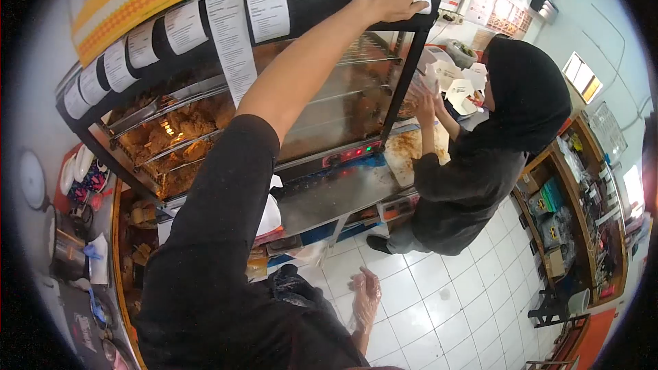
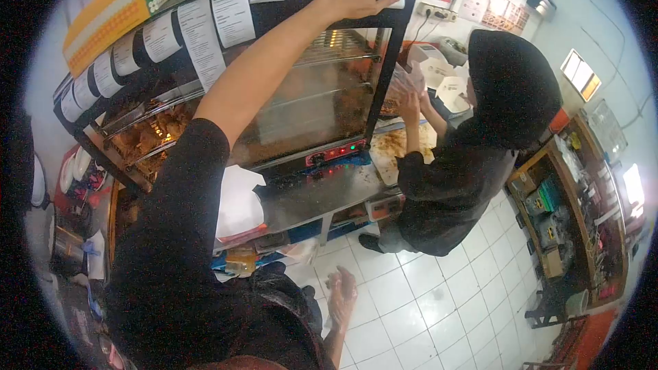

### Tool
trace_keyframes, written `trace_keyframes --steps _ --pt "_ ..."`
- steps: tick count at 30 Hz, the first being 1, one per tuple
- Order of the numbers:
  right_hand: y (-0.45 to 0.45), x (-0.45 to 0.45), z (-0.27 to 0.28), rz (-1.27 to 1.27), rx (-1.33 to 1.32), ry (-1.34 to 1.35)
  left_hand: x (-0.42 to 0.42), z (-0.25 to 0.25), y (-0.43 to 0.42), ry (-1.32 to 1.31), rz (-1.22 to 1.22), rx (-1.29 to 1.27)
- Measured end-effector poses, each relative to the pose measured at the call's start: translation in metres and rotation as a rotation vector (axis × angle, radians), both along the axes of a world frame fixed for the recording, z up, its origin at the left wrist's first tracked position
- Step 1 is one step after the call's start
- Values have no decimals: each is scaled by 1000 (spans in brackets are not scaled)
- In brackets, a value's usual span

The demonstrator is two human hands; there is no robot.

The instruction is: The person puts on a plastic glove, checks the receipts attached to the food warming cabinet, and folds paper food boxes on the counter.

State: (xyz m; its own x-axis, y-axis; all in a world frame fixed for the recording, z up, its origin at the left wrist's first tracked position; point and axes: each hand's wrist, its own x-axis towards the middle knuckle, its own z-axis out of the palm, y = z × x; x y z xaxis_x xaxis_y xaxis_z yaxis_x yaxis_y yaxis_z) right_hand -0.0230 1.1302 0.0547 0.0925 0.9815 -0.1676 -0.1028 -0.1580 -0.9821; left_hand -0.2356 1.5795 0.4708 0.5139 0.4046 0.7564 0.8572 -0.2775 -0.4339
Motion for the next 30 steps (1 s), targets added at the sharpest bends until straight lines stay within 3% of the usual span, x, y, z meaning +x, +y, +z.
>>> trace_keyframes --steps 4,6,10,13,17,25,30 --pt "2 1 -1 19 -3 -27 -1 -13 -22 -65 -64 247" --pt "6 -1 0 28 2 -15 -11 -19 -76 -241 -305 332" --pt "16 -5 9 73 -5 -11 -60 -44 -171 -795 -294 300" --pt "28 -10 9 152 -34 -22 -100 -56 -175 -792 -84 338" --pt "45 -22 10 270 -35 -76 -117 -61 -170 -799 -83 353" --pt "53 -54 16 333 -27 8 -109 -58 -175 -1045 -193 4" --pt "46 -53 17 316 -57 -6 -114 -66 -171 -1048 -177 -25"
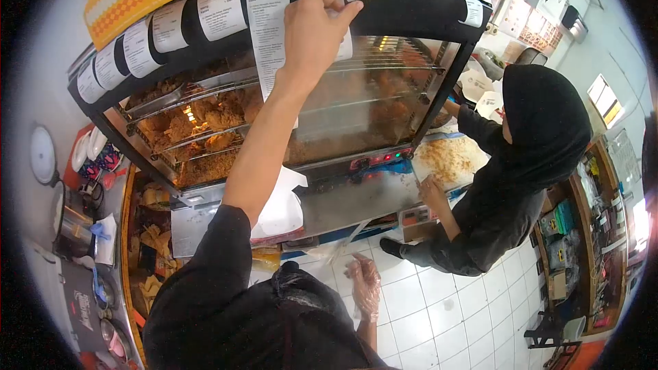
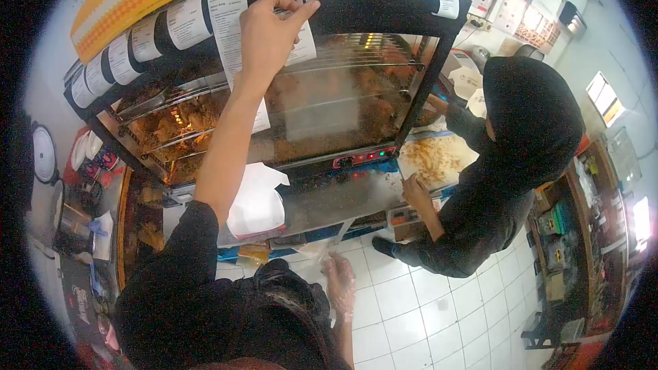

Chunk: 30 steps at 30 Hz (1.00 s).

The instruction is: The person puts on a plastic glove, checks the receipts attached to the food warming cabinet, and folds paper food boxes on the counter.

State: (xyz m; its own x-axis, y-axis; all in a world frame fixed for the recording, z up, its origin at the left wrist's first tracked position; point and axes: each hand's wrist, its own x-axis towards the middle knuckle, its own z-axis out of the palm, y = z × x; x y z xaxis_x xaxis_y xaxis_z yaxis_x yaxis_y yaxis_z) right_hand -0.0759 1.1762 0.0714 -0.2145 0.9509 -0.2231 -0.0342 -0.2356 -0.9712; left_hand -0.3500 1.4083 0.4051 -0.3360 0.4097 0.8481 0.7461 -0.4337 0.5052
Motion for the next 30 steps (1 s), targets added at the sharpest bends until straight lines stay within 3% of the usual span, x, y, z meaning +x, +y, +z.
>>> trace_keyframes --steps 7,17,20,22,25,30 --pt "-6 11 -9 -55 33 -35 0 1 -4 -100 -67 -51" --pt "-6 0 -6 -51 17 -22 -13 -3 -7 -30 -71 -50" --pt "-5 -2 -7 -42 6 27 -19 -7 -5 120 -26 60" --pt "-4 -2 -7 -34 6 7 -21 -9 -8 366 119 164" --pt "-6 -3 -8 -44 -5 15 -22 -12 -8 516 272 291" --pt "-4 -6 -8 -46 -28 19 -32 -14 -11 567 255 337"
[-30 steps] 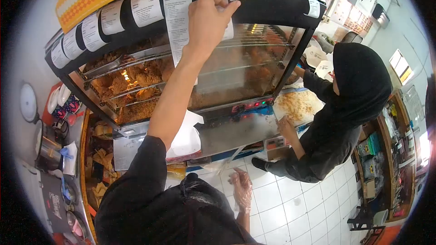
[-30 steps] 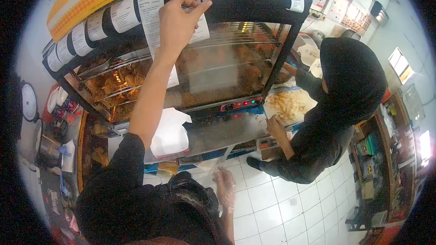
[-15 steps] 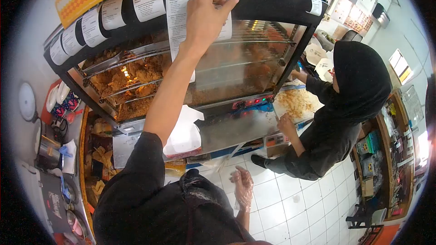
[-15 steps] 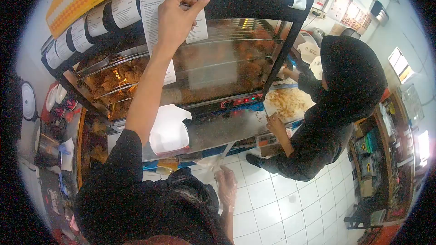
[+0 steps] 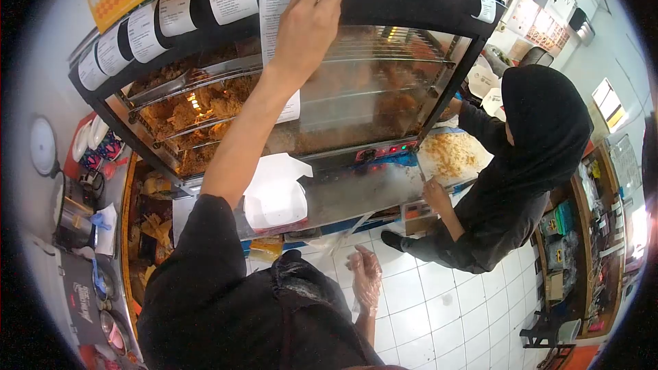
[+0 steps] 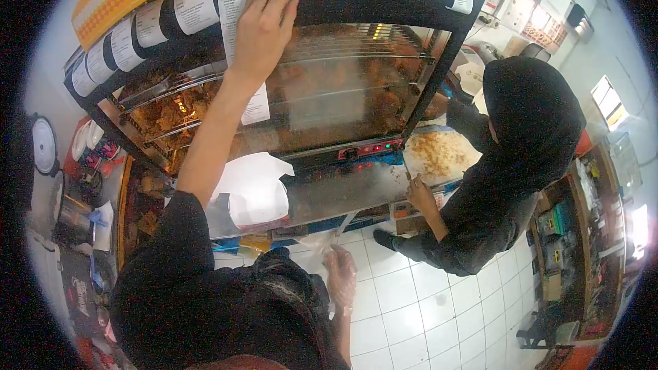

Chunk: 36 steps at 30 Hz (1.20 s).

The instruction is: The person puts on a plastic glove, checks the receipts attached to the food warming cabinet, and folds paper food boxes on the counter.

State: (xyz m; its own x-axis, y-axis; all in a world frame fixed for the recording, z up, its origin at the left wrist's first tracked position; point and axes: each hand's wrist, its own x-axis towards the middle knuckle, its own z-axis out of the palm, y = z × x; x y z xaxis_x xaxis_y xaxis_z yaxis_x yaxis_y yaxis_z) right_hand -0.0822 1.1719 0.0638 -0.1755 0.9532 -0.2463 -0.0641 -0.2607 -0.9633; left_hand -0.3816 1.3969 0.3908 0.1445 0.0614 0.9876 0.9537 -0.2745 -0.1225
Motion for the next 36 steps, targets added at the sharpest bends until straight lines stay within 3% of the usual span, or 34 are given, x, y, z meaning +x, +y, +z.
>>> trace_keyframes --steps 5,7,11,13,19,25,31,36 --pt "36 -18 28 109 231 -77 -11 8 -10 86 55 -50" --pt "57 -25 52 144 333 8 -6 26 -29 236 329 -169" --pt "100 -37 116 216 448 75 -4 39 -37 290 405 -160" --pt "135 -46 149 145 928 -97 -3 43 -40 308 421 -167" --pt "227 -83 293 -116 1485 -237 -9 56 -47 357 395 -205" --pt "282 -102 328 -168 1438 -69 -13 71 -50 231 241 -413" --pt "282 -113 348 -157 1506 -154 -10 74 -48 341 157 -333" --pt "296 -125 349 -211 1637 -95 -13 76 -43 332 289 -336"
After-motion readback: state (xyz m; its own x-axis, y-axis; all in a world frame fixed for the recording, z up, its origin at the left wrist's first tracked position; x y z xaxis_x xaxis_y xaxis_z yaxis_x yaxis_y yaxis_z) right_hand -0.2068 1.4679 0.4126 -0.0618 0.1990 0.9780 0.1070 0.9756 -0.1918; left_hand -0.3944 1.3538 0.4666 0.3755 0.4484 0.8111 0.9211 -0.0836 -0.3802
